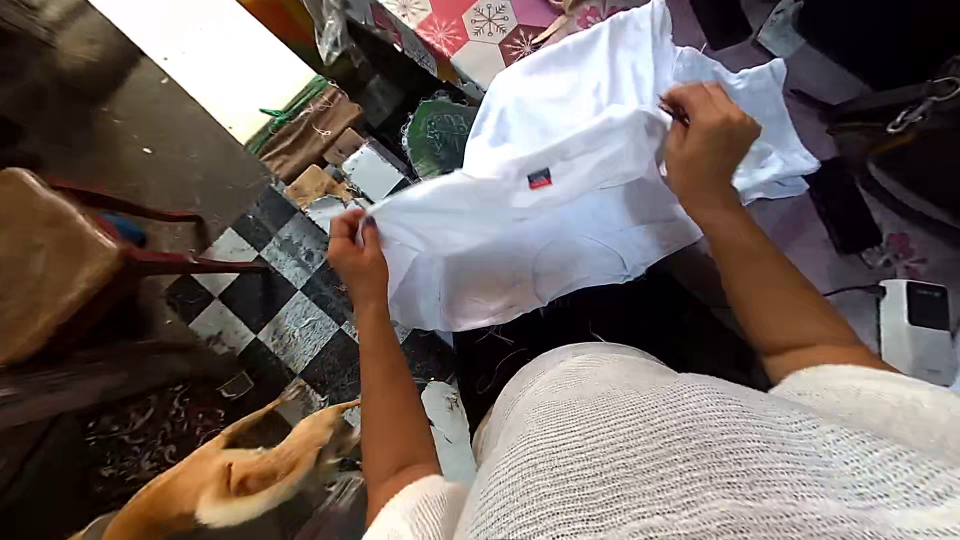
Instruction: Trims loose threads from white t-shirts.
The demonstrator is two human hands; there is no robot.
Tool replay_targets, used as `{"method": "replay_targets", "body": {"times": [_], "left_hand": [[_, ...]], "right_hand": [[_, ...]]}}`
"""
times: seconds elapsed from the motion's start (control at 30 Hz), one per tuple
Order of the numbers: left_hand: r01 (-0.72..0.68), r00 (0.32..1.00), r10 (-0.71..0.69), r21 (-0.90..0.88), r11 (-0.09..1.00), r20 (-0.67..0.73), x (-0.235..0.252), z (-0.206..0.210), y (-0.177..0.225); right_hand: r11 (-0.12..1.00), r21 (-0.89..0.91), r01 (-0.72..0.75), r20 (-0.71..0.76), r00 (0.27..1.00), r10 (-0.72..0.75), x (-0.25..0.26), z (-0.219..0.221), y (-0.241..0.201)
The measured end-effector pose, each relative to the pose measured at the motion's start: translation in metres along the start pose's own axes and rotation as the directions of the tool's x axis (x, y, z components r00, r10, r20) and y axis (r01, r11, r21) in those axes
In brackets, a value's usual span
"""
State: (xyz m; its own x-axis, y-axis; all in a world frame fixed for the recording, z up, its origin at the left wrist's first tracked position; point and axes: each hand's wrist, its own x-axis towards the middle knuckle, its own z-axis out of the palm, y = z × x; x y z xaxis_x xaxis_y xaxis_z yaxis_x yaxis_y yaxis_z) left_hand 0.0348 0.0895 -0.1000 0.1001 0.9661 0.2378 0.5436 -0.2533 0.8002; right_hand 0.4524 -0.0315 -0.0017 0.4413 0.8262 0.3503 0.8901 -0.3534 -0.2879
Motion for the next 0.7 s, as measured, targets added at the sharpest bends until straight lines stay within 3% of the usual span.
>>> {"method": "replay_targets", "body": {"times": [0.07,0.17,0.3,0.37,0.43,0.53,0.6,0.7], "left_hand": [[0.051,0.999,-0.050,0.126,0.991,-0.011,0.032,0.027,-0.006],[0.129,0.979,-0.157,0.201,0.971,0.131,0.038,0.059,0.000],[0.031,0.970,-0.049,0.081,0.996,0.236,0.000,0.101,0.004],[0.095,0.970,-0.101,0.036,0.995,0.223,-0.018,0.112,0.001],[0.107,0.977,-0.119,0.071,0.992,0.177,-0.024,0.110,0.005],[-0.090,0.978,0.063,0.133,0.987,0.198,-0.046,0.100,0.022],[-0.259,0.947,0.220,0.150,0.954,0.235,-0.063,0.102,0.033],[-0.407,0.885,0.324,0.218,0.887,0.335,-0.099,0.102,0.037]], "right_hand": [[0.997,-0.047,-0.057,0.008,0.998,0.057,0.041,0.032,-0.004],[0.989,0.090,-0.121,0.157,0.982,0.106,0.066,0.065,0.008],[0.988,0.125,-0.086,0.394,0.919,0.030,0.042,0.045,0.019],[0.997,0.069,-0.042,0.474,0.880,0.005,0.029,0.036,0.027],[0.998,0.055,0.025,0.410,0.911,-0.045,0.028,0.026,0.029],[0.993,0.035,0.110,0.207,0.971,-0.115,0.038,0.018,0.020],[0.992,0.025,0.127,0.094,0.987,-0.129,0.050,0.043,0.023],[0.998,0.002,0.060,0.098,0.993,-0.060,0.054,0.099,0.052]]}}
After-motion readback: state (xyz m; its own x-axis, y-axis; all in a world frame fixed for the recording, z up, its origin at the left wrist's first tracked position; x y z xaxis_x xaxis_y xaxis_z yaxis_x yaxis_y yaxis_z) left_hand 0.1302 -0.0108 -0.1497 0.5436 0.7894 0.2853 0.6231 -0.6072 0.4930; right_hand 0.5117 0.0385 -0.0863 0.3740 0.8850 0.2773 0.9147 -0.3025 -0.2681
